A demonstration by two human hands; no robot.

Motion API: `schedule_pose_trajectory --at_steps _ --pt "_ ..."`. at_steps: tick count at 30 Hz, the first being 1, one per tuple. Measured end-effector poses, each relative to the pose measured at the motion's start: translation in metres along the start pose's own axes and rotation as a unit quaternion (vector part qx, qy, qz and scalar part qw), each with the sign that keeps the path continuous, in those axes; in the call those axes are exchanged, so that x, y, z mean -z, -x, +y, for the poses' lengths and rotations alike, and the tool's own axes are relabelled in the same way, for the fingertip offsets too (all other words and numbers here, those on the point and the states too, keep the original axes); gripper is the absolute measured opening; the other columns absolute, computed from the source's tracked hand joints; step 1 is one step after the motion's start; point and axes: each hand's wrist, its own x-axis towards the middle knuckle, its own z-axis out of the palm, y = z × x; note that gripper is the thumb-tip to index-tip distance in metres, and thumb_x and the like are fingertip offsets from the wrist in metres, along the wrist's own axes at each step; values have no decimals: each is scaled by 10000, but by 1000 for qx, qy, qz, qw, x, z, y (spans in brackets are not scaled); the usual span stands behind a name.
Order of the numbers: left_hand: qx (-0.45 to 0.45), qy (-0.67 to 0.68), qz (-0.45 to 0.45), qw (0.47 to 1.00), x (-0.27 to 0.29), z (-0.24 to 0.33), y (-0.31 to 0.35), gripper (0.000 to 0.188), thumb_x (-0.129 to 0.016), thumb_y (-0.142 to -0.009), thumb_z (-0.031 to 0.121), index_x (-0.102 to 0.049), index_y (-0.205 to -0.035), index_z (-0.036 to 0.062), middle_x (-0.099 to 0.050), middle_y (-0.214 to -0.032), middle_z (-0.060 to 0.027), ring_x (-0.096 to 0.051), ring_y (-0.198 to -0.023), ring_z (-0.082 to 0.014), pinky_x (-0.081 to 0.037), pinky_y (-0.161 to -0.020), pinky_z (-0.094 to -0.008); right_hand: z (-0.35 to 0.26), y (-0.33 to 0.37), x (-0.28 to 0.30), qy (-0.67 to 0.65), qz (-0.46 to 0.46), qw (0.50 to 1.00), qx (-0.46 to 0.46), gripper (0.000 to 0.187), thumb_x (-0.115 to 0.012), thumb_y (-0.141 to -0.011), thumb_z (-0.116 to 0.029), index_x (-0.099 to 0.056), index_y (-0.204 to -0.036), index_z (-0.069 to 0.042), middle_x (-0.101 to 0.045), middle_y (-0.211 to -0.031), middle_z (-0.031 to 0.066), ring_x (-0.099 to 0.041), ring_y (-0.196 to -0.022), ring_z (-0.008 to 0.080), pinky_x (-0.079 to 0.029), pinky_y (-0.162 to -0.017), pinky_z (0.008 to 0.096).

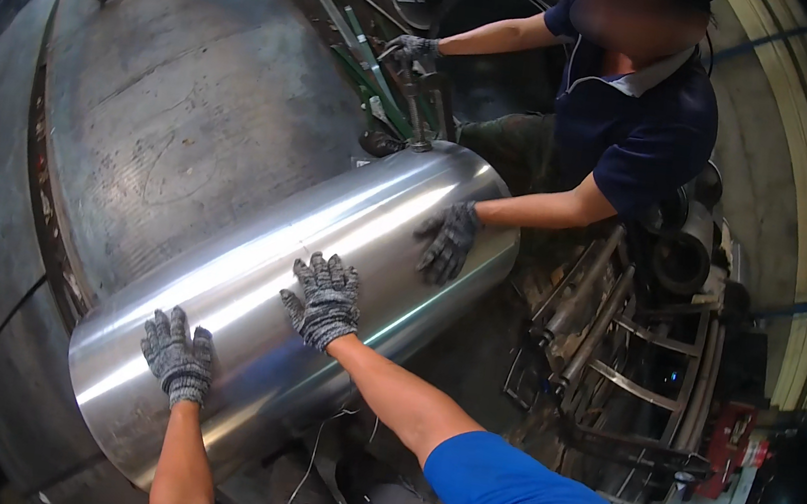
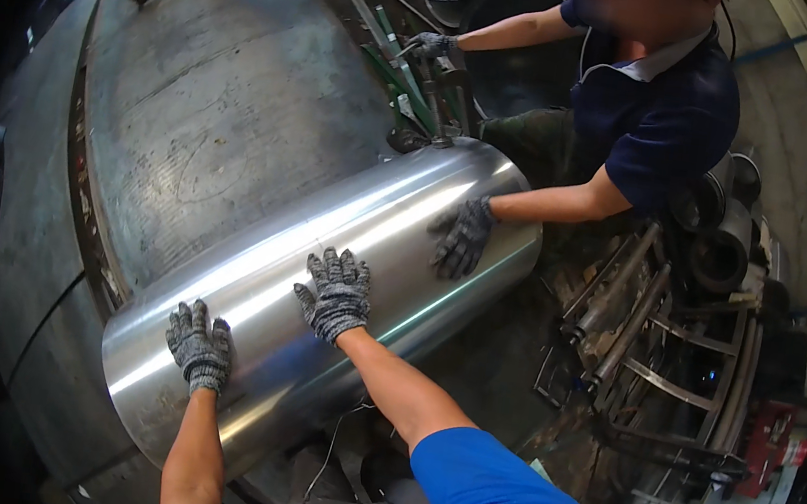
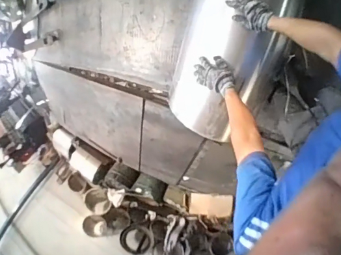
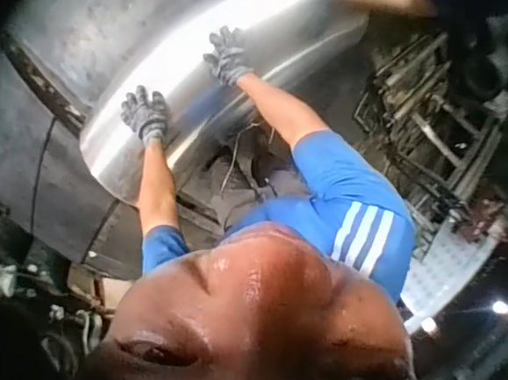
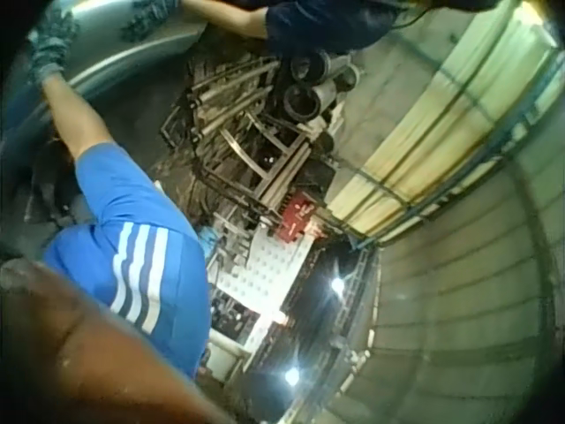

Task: The person operates a remote control to maneuver a large metal cylinder suspended by chains. They then assist a coworker in manually guiding and positioning the cylinder on the workshop floor.

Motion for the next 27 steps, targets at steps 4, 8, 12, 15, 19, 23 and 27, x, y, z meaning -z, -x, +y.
schedule_pose_trajectory --at_steps 4,8,12,15,19,23,27 --pt "1 20 12 1000 -5 -9 5 573 -569 -898 414 -498 -1387 123 -358 -1501 -205 -286 -1413 -367 -162 -1163 -501 -6 -1 3 29 -8 1000 2 630 -448 -923 -544 -446 -1427 -167 -372 -1502 153 -291 -1400 380 -153 -1138 569" --pt "-4 21 33 999 -4 -12 14 581 -597 -883 408 -496 -1387 135 -360 -1502 -201 -291 -1411 -367 -170 -1158 -518 -9 -6 2 43 -21 999 9 640 -440 -924 -556 -441 -1433 -168 -367 -1506 149 -277 -1410 370 -143 -1144 559" --pt "-6 29 24 999 -5 -10 24 572 -603 -878 406 -506 -1376 141 -373 -1493 -204 -300 -1407 -367 -162 -1159 -525 -9 -12 -2 57 -39 998 12 648 -424 -929 -560 -425 -1443 -165 -352 -1516 148 -269 -1416 359 -135 -1147 548" --pt "-14 31 37 999 -9 -13 30 576 -595 -877 419 -508 -1374 141 -377 -1488 -213 -298 -1408 -372 -156 -1161 -523 -9 -12 -4 62 -43 997 13 649 -424 -927 -558 -426 -1442 -162 -348 -1518 152 -281 -1406 371 -140 -1143 552" --pt "-30 40 68 996 -15 -18 31 574 -587 -875 416 -504 -1375 145 -375 -1487 -218 -308 -1399 -386 -162 -1155 -527 -9 -12 -11 58 -23 998 22 657 -431 -914 -568 -432 -1437 -171 -378 -1499 155 -304 -1393 378 -139 -1144 553" --pt "-37 40 82 995 -24 -23 36 585 -603 -861 413 -496 -1378 162 -374 -1489 -208 -310 -1393 -395 -173 -1148 -535 -3 -5 -26 79 -2 997 25 668 -439 -903 -580 -432 -1435 -177 -375 -1499 151 -293 -1398 379 -142 -1140 577" --pt "-18 26 26 999 -19 -23 34 609 -622 -847 423 -492 -1378 155 -369 -1492 -206 -301 -1398 -396 -171 -1144 -548 -6 -5 -22 74 1 997 28 637 -479 -902 -537 -450 -1416 -162 -390 -1479 180 -306 -1389 393 -152 -1132 588"
